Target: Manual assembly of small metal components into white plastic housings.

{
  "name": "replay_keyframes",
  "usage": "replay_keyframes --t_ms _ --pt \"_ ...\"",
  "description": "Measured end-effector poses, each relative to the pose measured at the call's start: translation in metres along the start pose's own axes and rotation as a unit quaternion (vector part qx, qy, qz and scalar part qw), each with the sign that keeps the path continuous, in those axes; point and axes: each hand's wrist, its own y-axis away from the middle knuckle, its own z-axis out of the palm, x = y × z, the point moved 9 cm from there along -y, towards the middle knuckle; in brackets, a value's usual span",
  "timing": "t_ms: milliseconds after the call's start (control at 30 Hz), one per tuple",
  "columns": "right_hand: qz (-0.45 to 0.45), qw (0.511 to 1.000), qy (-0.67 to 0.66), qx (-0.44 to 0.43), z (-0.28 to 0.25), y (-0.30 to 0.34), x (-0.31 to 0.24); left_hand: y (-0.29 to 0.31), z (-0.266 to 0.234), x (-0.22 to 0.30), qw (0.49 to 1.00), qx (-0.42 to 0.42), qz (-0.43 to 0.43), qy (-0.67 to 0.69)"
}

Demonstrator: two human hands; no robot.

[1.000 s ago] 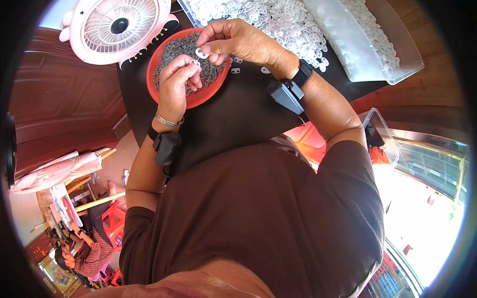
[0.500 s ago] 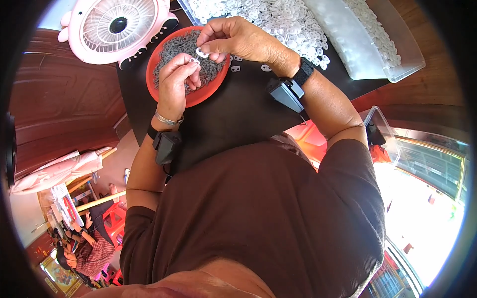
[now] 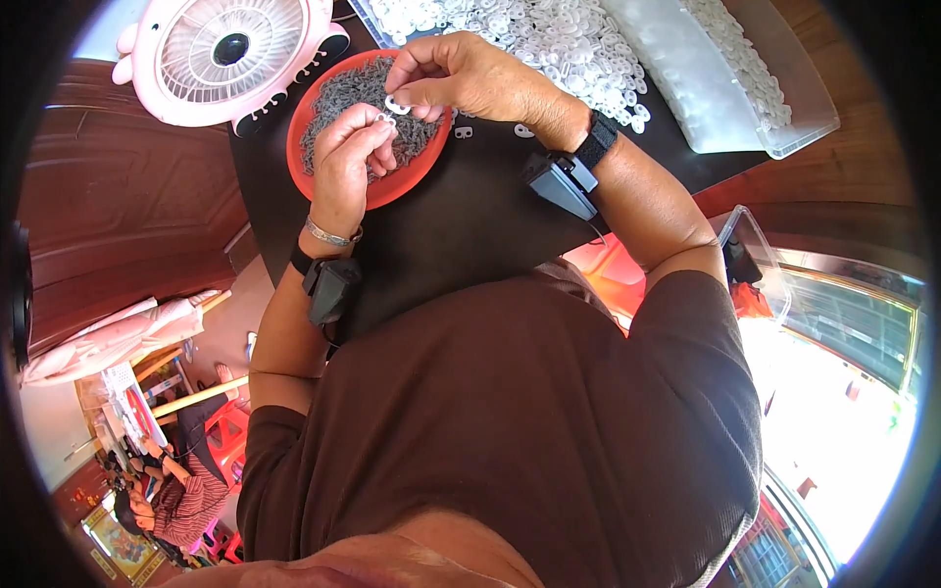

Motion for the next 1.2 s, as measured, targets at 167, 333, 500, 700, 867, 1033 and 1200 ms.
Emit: replay_keyframes --t_ms 167,333,500,700,867,1033,1200 --pt "-0.009 1.0 0.016 -0.008 0.003 0.0 0.0 0.001 0.002 0.0 1.0 -0.001 0.006 -0.012" --pt "-0.013 1.0 0.027 -0.005 0.008 0.001 0.001 0.002 0.004 -0.002 1.0 0.003 0.005 0.008" --pt "-0.019 0.999 0.039 -0.011 0.01 0.001 -0.004 0.001 0.005 -0.009 0.999 -0.028 -0.022 -0.003" --pt "-0.006 0.997 0.078 -0.017 0.016 0.003 -0.005 0.001 0.004 -0.01 0.998 -0.023 -0.047 0.038" --pt "-0.138 0.954 0.252 0.085 0.017 0.01 -0.034 0.0 -0.01 -0.014 0.981 0.056 -0.023 0.182" --pt "-0.217 0.878 0.403 0.137 0.038 0.018 -0.053 0.004 -0.012 -0.015 0.977 0.088 -0.035 0.19" --pt "-0.212 0.881 0.407 0.117 0.04 0.017 -0.051 0.004 -0.012 -0.017 0.982 0.098 -0.036 0.16"
